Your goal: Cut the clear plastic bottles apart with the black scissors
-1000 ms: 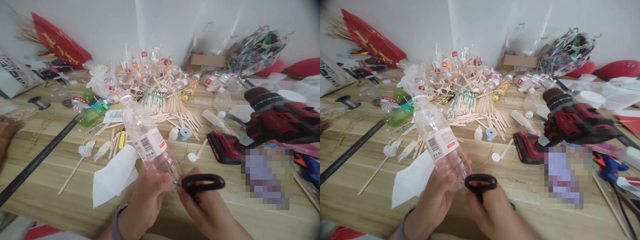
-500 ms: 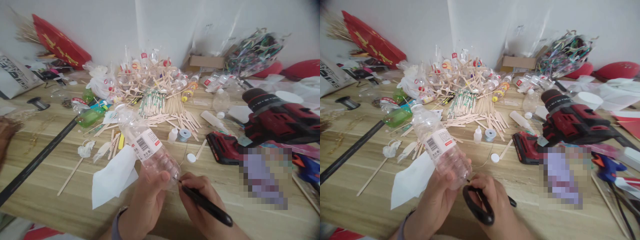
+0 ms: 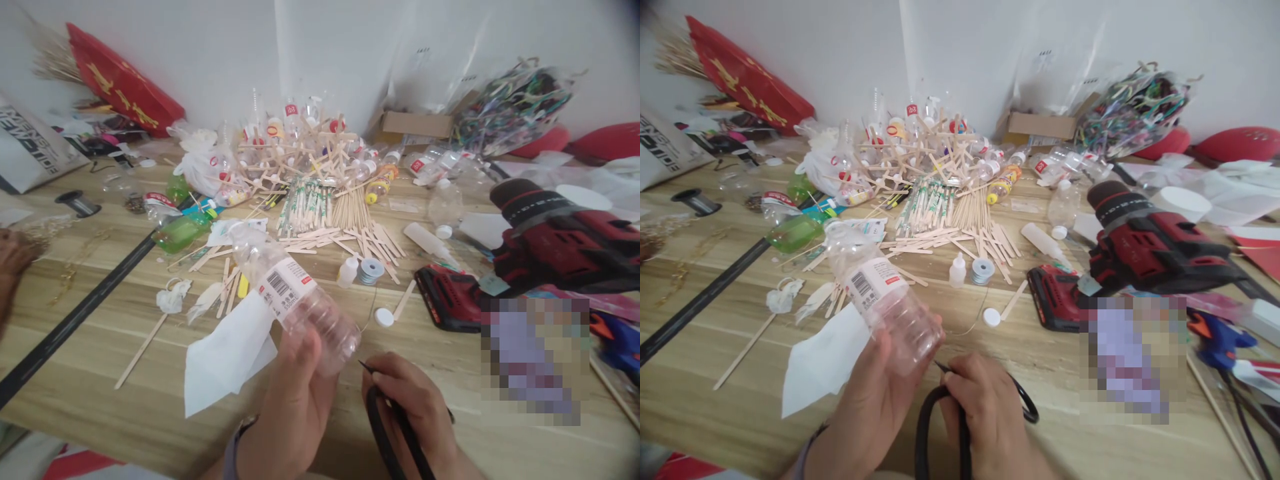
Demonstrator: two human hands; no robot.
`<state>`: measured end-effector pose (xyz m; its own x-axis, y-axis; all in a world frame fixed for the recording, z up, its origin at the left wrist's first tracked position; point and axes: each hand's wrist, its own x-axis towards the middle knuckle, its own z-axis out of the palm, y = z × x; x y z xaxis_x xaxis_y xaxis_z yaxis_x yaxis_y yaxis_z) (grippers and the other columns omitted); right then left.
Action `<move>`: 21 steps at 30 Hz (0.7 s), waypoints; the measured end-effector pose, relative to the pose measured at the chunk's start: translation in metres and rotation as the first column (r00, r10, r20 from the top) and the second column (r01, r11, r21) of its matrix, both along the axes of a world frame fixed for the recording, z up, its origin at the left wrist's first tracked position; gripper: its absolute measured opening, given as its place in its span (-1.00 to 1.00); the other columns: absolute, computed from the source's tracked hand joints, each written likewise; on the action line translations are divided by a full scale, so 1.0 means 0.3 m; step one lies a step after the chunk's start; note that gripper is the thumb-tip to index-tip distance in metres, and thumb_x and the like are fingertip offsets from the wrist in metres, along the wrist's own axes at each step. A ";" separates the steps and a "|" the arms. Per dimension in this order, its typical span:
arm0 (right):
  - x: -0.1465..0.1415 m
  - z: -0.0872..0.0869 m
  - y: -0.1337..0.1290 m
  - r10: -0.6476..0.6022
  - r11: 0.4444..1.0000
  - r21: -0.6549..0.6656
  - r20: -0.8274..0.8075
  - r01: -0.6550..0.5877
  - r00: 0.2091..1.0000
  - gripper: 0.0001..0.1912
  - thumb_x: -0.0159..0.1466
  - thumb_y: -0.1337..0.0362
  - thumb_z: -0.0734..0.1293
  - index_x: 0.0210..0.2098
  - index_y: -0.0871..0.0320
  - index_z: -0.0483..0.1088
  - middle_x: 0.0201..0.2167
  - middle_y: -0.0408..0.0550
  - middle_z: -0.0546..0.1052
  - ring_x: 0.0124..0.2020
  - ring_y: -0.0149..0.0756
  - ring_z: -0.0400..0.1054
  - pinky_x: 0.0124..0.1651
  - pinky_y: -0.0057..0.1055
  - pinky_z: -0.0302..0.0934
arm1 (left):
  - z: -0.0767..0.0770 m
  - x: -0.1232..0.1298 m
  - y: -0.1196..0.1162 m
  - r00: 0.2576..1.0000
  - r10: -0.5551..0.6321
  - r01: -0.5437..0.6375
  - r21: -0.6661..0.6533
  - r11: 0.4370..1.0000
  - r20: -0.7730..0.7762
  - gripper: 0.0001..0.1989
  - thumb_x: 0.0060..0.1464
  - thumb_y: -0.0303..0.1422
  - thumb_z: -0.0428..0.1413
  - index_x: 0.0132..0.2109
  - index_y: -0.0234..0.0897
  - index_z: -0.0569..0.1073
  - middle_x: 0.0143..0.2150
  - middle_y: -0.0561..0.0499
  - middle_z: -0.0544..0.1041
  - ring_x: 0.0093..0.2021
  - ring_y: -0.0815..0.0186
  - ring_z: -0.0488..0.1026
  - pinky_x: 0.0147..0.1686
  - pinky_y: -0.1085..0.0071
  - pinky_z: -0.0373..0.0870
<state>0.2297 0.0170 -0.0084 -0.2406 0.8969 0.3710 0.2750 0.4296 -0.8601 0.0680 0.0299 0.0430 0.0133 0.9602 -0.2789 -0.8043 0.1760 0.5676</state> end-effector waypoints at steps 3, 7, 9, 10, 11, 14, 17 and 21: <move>-0.016 0.026 0.011 -0.061 0.989 0.141 0.110 0.045 0.992 -0.93 0.32 0.36 0.34 -0.25 0.06 0.46 -0.27 0.03 0.57 -0.33 -0.16 0.50 -0.23 -0.23 0.38 | 0.028 0.004 0.006 0.990 0.001 0.013 -0.095 0.995 0.143 -0.74 0.09 -0.21 0.27 -0.11 -0.24 0.58 -0.12 -0.04 0.62 -0.07 0.20 0.53 0.04 0.23 0.46; -0.047 0.066 0.028 -0.103 0.978 0.198 0.179 0.066 0.978 -0.86 0.36 0.33 0.26 -0.29 0.09 0.47 -0.26 0.08 0.60 -0.33 -0.17 0.52 -0.26 -0.28 0.41 | 0.053 0.002 0.017 0.979 -0.027 0.049 -0.106 0.993 0.202 -0.81 0.07 -0.26 0.27 -0.19 -0.27 0.62 -0.22 -0.04 0.65 -0.19 0.22 0.56 -0.11 0.31 0.51; -0.057 0.079 0.032 -0.105 0.977 0.205 0.196 0.064 0.975 -0.84 0.36 0.33 0.24 -0.28 0.10 0.47 -0.24 0.09 0.61 -0.32 -0.17 0.53 -0.26 -0.28 0.42 | 0.053 0.000 0.019 0.975 -0.046 0.068 -0.097 0.993 0.216 -0.82 0.08 -0.26 0.29 -0.19 -0.24 0.63 -0.22 -0.01 0.67 -0.20 0.26 0.57 -0.13 0.36 0.52; -0.060 0.084 0.033 -0.109 0.976 0.208 0.201 0.066 0.973 -0.83 0.36 0.33 0.24 -0.28 0.10 0.48 -0.23 0.10 0.61 -0.32 -0.17 0.54 -0.26 -0.28 0.42 | 0.051 -0.001 0.020 0.974 -0.054 0.078 -0.100 0.992 0.222 -0.81 0.10 -0.24 0.29 -0.18 -0.24 0.64 -0.23 0.00 0.67 -0.21 0.27 0.58 -0.14 0.37 0.52; -0.062 0.088 0.034 -0.117 0.973 0.217 0.202 0.072 0.972 -0.82 0.36 0.33 0.23 -0.27 0.10 0.49 -0.23 0.10 0.61 -0.32 -0.16 0.54 -0.27 -0.28 0.42 | 0.048 -0.002 0.020 0.972 -0.064 0.090 -0.109 0.990 0.224 -0.80 0.11 -0.22 0.28 -0.18 -0.24 0.64 -0.24 0.01 0.68 -0.22 0.28 0.58 -0.14 0.39 0.52; -0.065 0.097 0.034 -0.134 0.964 0.252 0.196 0.082 0.971 -0.81 0.36 0.37 0.24 -0.23 0.11 0.50 -0.23 0.09 0.61 -0.32 -0.17 0.54 -0.29 -0.31 0.42 | 0.038 -0.002 0.022 0.972 -0.094 0.122 -0.120 0.985 0.213 -0.76 0.14 -0.17 0.26 -0.18 -0.24 0.64 -0.24 0.01 0.68 -0.22 0.28 0.58 -0.14 0.39 0.53; -0.064 0.105 0.036 -0.171 0.949 0.295 0.200 0.107 0.965 -0.83 0.35 0.39 0.24 -0.23 0.12 0.48 -0.28 0.08 0.59 -0.34 -0.18 0.54 -0.30 -0.32 0.42 | 0.035 -0.002 0.022 0.972 -0.090 0.116 -0.109 0.987 0.217 -0.75 0.08 -0.16 0.31 -0.17 -0.21 0.64 -0.22 0.04 0.68 -0.20 0.27 0.59 -0.12 0.39 0.53; -0.056 0.114 0.039 -0.201 0.936 0.334 0.240 0.114 0.950 -0.81 0.35 0.41 0.22 -0.29 0.14 0.46 -0.35 0.06 0.56 -0.39 -0.20 0.52 -0.34 -0.34 0.41 | 0.052 -0.004 0.017 0.968 -0.070 0.107 -0.145 0.984 0.240 -0.74 0.00 -0.22 0.38 -0.19 -0.25 0.65 -0.21 0.03 0.70 -0.21 0.31 0.59 -0.11 0.42 0.55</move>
